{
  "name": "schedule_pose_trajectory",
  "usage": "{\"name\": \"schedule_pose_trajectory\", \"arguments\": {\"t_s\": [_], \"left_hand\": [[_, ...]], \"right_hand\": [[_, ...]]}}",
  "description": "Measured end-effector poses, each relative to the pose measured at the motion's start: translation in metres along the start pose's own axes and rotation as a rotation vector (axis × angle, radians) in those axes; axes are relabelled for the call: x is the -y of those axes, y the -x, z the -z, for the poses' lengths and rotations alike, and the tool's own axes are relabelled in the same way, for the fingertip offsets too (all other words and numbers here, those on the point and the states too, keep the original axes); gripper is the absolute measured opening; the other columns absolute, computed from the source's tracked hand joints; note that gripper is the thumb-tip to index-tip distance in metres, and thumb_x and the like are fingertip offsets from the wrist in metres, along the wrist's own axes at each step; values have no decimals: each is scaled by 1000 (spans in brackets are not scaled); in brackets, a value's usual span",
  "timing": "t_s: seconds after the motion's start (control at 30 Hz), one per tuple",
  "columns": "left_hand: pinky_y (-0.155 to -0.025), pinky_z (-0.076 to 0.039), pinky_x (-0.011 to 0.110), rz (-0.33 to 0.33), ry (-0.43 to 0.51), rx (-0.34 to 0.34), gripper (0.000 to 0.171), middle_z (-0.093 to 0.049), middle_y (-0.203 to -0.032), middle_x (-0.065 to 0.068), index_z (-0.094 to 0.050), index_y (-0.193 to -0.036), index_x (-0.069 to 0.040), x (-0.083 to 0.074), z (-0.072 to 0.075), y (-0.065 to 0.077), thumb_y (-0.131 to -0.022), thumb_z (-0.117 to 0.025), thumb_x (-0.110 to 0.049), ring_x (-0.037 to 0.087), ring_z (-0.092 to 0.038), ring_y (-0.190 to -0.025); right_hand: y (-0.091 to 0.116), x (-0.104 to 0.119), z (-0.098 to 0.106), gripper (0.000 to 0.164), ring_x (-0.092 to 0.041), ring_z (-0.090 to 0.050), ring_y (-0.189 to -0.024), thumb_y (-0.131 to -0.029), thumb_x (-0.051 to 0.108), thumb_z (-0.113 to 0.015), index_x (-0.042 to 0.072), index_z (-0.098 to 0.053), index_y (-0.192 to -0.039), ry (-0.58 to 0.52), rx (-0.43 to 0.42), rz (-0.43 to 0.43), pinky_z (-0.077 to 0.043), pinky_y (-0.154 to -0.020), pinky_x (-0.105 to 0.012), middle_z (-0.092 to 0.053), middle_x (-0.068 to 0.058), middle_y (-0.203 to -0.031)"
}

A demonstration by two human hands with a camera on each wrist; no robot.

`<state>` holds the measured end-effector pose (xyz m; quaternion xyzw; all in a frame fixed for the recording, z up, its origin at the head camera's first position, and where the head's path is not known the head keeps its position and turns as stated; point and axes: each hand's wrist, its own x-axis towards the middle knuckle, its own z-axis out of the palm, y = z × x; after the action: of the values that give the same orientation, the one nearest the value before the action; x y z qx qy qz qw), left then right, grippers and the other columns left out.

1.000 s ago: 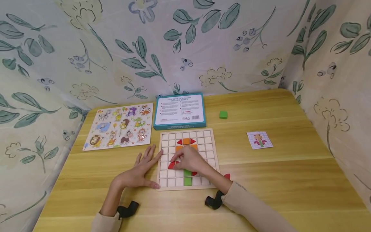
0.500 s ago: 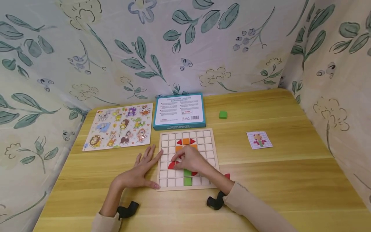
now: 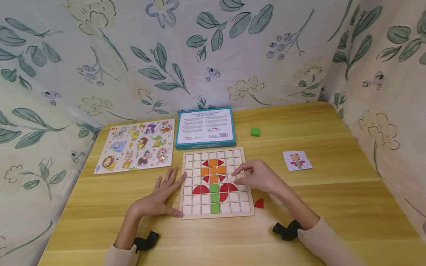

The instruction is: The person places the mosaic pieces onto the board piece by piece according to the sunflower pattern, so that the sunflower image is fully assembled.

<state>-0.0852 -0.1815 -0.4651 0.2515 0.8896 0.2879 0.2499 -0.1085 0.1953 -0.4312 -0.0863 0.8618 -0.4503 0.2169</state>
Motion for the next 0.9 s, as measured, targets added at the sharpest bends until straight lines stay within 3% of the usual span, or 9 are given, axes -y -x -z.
{"name": "schedule_pose_trajectory", "arguments": {"t_s": [0.13, 0.3, 0.57, 0.67, 0.9], "left_hand": [[-123, 18, 68, 6, 3, -5, 122, 24, -171, 18, -6, -168, -17, 0, 0, 2, -81, -87, -44, 40, 28, -158], [-123, 18, 68, 1, -2, 1, 122, 24, -171, 18, -6, -168, -18, 0, 0, 1, -81, -87, -45, 40, 28, -157], [-124, 18, 68, -3, 4, -3, 122, 24, -171, 18, -6, -168, -18, 0, 1, 0, -81, -87, -44, 39, 28, -158], [-123, 18, 68, -4, 1, 0, 121, 24, -171, 18, -6, -168, -18, 0, 1, 0, -81, -87, -44, 40, 28, -157], [-123, 18, 68, -3, 10, -5, 122, 24, -171, 18, -7, -168, -18, 0, 0, 0, -80, -88, -44, 40, 27, -158]], "right_hand": [[15, -23, 19, 26, -11, -35, -59, -87, 25, -84, 9, -79, -107, -18, 37, -26, -28, -53, -24, -32, 5, -61], [29, -49, 27, 29, -6, -27, -56, -84, 22, -86, 5, -78, -107, -87, 123, -38, -26, -52, -23, -28, 6, -59], [37, -62, 27, 26, -5, -33, -55, -81, 19, -88, 5, -78, -101, -89, 207, -46, -27, -50, -22, -36, 7, -61], [36, -65, 29, 25, -6, -34, -54, -82, 19, -87, 5, -78, -101, -68, 186, -56, -27, -50, -22, -40, 6, -62], [32, -64, 38, 30, -9, -32, -58, -86, 26, -85, 8, -78, -109, 4, 26, -108, -26, -52, -25, -33, 5, -63]]}}
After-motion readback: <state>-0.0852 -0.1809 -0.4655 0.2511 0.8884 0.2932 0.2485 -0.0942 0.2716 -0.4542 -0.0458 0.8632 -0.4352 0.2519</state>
